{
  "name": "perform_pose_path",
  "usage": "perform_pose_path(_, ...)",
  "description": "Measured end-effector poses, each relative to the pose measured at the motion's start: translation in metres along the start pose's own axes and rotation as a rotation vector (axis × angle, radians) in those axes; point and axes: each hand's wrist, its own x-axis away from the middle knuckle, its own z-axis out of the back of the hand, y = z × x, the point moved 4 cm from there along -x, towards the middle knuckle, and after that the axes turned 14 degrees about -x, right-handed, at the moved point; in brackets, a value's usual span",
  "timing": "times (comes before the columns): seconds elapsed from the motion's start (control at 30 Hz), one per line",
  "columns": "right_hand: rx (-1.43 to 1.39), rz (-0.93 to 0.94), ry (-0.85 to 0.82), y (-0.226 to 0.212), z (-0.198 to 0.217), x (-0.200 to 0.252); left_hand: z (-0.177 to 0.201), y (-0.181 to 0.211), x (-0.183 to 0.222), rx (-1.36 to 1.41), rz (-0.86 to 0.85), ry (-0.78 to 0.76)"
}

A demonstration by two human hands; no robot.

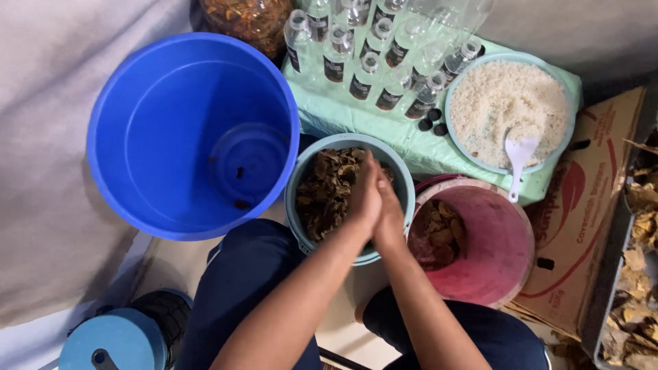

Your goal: Manually crushing and pulverizing dried leaves by hand into a bowl as part of a processing task.

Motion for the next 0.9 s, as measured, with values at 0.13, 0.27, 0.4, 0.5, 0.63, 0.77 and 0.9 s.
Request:
perform_pose_path(0.13,-0.231,0.081,0.146,-0.018,-0.008,-0.002,0.005,-0.001,-0.018,-0.025,-0.02,-0.035)
perform_pose_path(0.27,-0.24,0.225,0.1,-0.002,0.022,-0.017,-0.02,-0.02,-0.008,-0.049,-0.029,-0.043)
perform_pose_path(0.4,-0.257,0.06,0.135,0.001,0.007,-0.01,-0.012,-0.026,-0.016,-0.054,-0.04,-0.063)
perform_pose_path(0.5,-0.168,-0.13,0.119,0.023,0.002,-0.004,-0.004,-0.039,-0.033,-0.066,-0.053,-0.092)
perform_pose_path(0.63,0.092,-0.369,-0.017,0.083,0.01,-0.012,0.006,-0.067,-0.061,-0.201,0.125,0.018)
perform_pose_path(0.77,0.313,-0.153,-0.079,0.166,0.028,-0.026,0.014,-0.059,-0.049,-0.349,0.202,0.033)
perform_pose_path(0.9,0.578,0.173,0.004,0.112,0.012,-0.015,0.022,-0.062,-0.036,-0.325,0.247,0.097)
